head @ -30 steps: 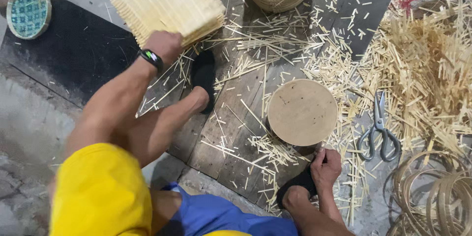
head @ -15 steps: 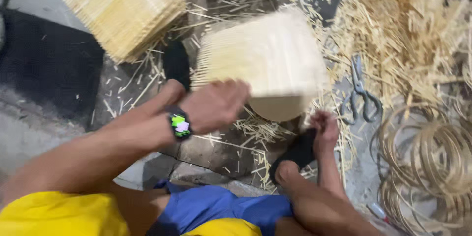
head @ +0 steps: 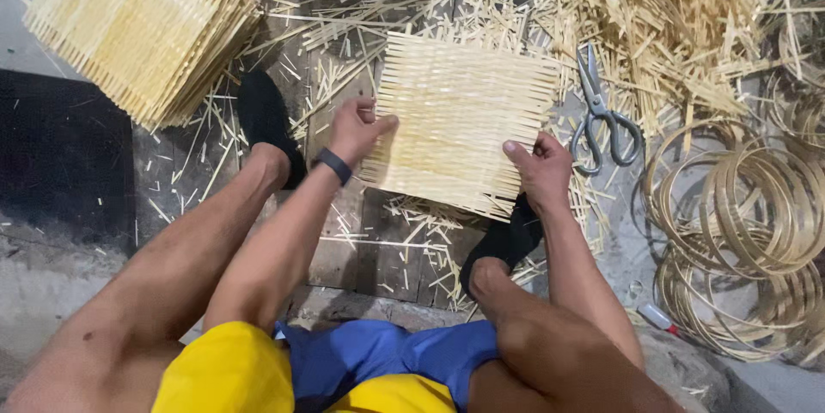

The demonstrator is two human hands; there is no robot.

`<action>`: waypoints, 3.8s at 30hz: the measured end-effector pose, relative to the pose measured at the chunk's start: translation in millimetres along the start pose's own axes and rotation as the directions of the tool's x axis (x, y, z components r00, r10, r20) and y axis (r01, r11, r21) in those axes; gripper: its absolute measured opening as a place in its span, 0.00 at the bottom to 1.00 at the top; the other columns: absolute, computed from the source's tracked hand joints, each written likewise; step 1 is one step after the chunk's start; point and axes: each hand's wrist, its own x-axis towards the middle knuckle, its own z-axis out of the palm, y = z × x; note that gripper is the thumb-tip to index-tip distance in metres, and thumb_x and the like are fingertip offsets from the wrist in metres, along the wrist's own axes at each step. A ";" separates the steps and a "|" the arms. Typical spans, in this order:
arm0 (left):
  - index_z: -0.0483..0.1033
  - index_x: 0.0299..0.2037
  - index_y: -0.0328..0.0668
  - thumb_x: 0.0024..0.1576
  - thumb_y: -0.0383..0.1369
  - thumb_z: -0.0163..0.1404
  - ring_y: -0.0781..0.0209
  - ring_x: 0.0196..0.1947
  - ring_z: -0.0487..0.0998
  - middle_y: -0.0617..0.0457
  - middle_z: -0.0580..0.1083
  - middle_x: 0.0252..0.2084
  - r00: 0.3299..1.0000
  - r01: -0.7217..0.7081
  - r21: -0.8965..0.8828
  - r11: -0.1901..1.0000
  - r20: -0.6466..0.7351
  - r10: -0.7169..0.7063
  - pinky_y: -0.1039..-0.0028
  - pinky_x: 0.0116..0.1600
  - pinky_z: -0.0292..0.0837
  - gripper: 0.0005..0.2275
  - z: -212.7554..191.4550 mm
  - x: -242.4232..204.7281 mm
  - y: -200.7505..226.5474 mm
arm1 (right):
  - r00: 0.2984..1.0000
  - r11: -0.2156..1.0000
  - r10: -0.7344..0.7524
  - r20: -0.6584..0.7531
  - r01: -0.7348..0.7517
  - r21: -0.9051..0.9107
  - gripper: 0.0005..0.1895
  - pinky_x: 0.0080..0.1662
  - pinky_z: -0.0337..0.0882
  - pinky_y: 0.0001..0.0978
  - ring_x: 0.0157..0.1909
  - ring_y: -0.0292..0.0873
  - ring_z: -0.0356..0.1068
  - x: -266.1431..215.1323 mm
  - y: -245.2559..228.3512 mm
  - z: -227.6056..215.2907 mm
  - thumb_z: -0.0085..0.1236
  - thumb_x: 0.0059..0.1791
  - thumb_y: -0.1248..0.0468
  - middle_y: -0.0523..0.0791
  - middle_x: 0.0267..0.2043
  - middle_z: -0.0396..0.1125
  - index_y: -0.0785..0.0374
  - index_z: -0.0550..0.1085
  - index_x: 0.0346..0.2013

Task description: The person sits on the floor and repeatedly cuts circular pieces from rectangular woven bamboo mats using shears. They place each cut circle into a stack of finished pieces.

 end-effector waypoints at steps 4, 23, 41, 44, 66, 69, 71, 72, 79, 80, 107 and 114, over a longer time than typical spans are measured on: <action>0.79 0.36 0.33 0.48 0.30 0.67 0.68 0.30 0.75 0.55 0.78 0.32 0.986 0.034 -0.264 0.964 0.168 0.011 0.76 0.36 0.74 0.12 6.6 31.4 -30.3 | 1.000 0.996 -0.026 -0.013 0.024 -0.090 0.10 0.39 0.68 0.24 0.34 0.30 0.67 0.6 0.3 -1.5 0.69 0.48 0.68 0.42 0.36 0.73 0.70 0.78 0.41; 0.69 0.59 0.30 0.47 0.28 0.67 0.64 0.40 0.78 0.50 0.78 0.44 0.994 -0.111 -0.212 0.971 -0.015 0.110 0.75 0.46 0.75 0.29 3.7 6.4 -13.1 | 0.736 0.214 -0.639 -0.225 -0.111 -0.971 0.19 0.52 0.65 0.53 0.51 0.57 0.68 -39.2 -16.6 -292.5 0.76 0.48 0.58 0.54 0.47 0.71 0.63 0.79 0.48; 0.70 0.59 0.38 0.61 0.53 0.43 0.64 0.45 0.83 0.54 0.81 0.46 0.784 0.395 -0.552 0.734 0.619 0.043 0.67 0.50 0.80 0.27 84.7 -118.5 123.6 | 0.945 0.944 -0.325 -0.030 0.326 0.052 0.11 0.49 0.82 0.39 0.45 0.41 0.75 -114.0 -142.8 -125.7 0.65 0.49 0.73 0.46 0.42 0.73 0.64 0.74 0.44; 0.73 0.59 0.37 0.62 0.49 0.49 0.63 0.29 0.73 0.56 0.73 0.29 0.896 0.323 -0.933 0.161 0.356 0.265 0.72 0.38 0.72 0.24 71.8 -121.4 139.4 | 0.929 0.956 -0.265 0.257 0.219 0.195 0.14 0.48 0.80 0.38 0.45 0.43 0.76 -111.9 -159.6 -65.2 0.66 0.47 0.73 0.49 0.41 0.74 0.66 0.73 0.46; 0.71 0.29 0.40 0.62 0.36 0.50 0.65 0.22 0.61 0.56 0.64 0.22 0.882 0.377 -0.924 0.070 0.381 0.277 0.76 0.24 0.53 0.11 -25.7 -86.7 117.5 | 0.963 0.992 -0.081 0.258 0.103 -0.073 0.27 0.45 0.79 0.38 0.43 0.43 0.77 -75.9 -208.4 -27.9 0.47 0.58 0.68 0.51 0.45 0.73 0.56 0.61 0.74; 0.73 0.29 0.40 0.61 0.37 0.50 0.66 0.20 0.61 0.57 0.65 0.21 0.853 0.374 -0.891 0.257 0.439 0.282 0.76 0.23 0.53 0.11 -37.6 -88.0 130.8 | 0.960 0.973 -0.015 0.280 0.078 -0.216 0.27 0.46 0.81 0.38 0.42 0.44 0.77 -80.7 -223.8 -35.2 0.48 0.57 0.69 0.51 0.43 0.73 0.57 0.62 0.73; 0.75 0.28 0.41 0.61 0.39 0.50 0.68 0.18 0.59 0.60 0.65 0.19 0.832 0.330 -0.793 0.512 0.500 0.239 0.77 0.22 0.53 0.12 -48.5 -84.2 143.0 | 0.944 0.958 0.016 0.329 0.080 -0.276 0.26 0.45 0.81 0.38 0.40 0.43 0.76 -82.5 -230.0 -36.4 0.49 0.57 0.69 0.51 0.42 0.73 0.59 0.64 0.71; 0.73 0.26 0.43 0.61 0.39 0.51 0.70 0.16 0.57 0.62 0.62 0.17 0.832 0.301 -0.747 0.593 0.509 0.218 0.78 0.21 0.51 0.14 -52.6 -82.9 148.6 | 0.925 0.955 0.020 0.380 0.094 -0.280 0.25 0.44 0.80 0.39 0.40 0.43 0.76 -83.0 -232.2 -35.5 0.50 0.57 0.69 0.50 0.42 0.73 0.60 0.65 0.70; 0.71 0.21 0.45 0.61 0.40 0.56 0.75 0.12 0.53 0.66 0.58 0.13 0.870 0.207 -0.667 0.715 0.460 0.178 0.81 0.17 0.44 0.16 -67.4 -80.0 166.1 | 0.914 0.890 0.050 0.402 0.142 -0.433 0.24 0.38 0.78 0.37 0.35 0.42 0.76 -77.3 -237.6 -20.9 0.49 0.56 0.69 0.49 0.40 0.73 0.60 0.67 0.69; 0.74 0.23 0.42 0.61 0.41 0.56 0.76 0.12 0.53 0.67 0.57 0.13 0.876 0.170 -0.653 0.738 0.443 0.191 0.82 0.17 0.45 0.16 -67.6 -79.5 162.3 | 0.932 0.894 0.016 0.362 0.149 -0.423 0.24 0.38 0.79 0.36 0.35 0.42 0.76 -73.9 -233.1 -17.8 0.48 0.56 0.70 0.50 0.40 0.73 0.61 0.67 0.69; 0.84 0.38 0.39 0.45 0.30 0.61 0.54 0.31 0.83 0.46 0.82 0.32 0.921 -0.309 0.132 0.942 -0.207 0.331 0.70 0.42 0.77 0.11 7.2 -22.3 9.3 | 0.913 0.725 -0.392 -0.111 0.232 -0.649 0.14 0.42 0.75 0.35 0.34 0.45 0.78 1.0 -28.2 12.0 0.69 0.42 0.66 0.54 0.34 0.77 0.67 0.83 0.42; 0.86 0.36 0.40 0.47 0.30 0.60 0.55 0.31 0.84 0.45 0.82 0.32 0.910 -0.336 0.184 0.924 -0.190 0.369 0.70 0.41 0.77 0.08 9.1 -15.5 5.1 | 0.943 0.779 -0.285 -0.172 0.123 -0.615 0.13 0.43 0.76 0.32 0.34 0.44 0.79 1.9 -29.0 13.0 0.70 0.42 0.65 0.52 0.33 0.78 0.64 0.83 0.41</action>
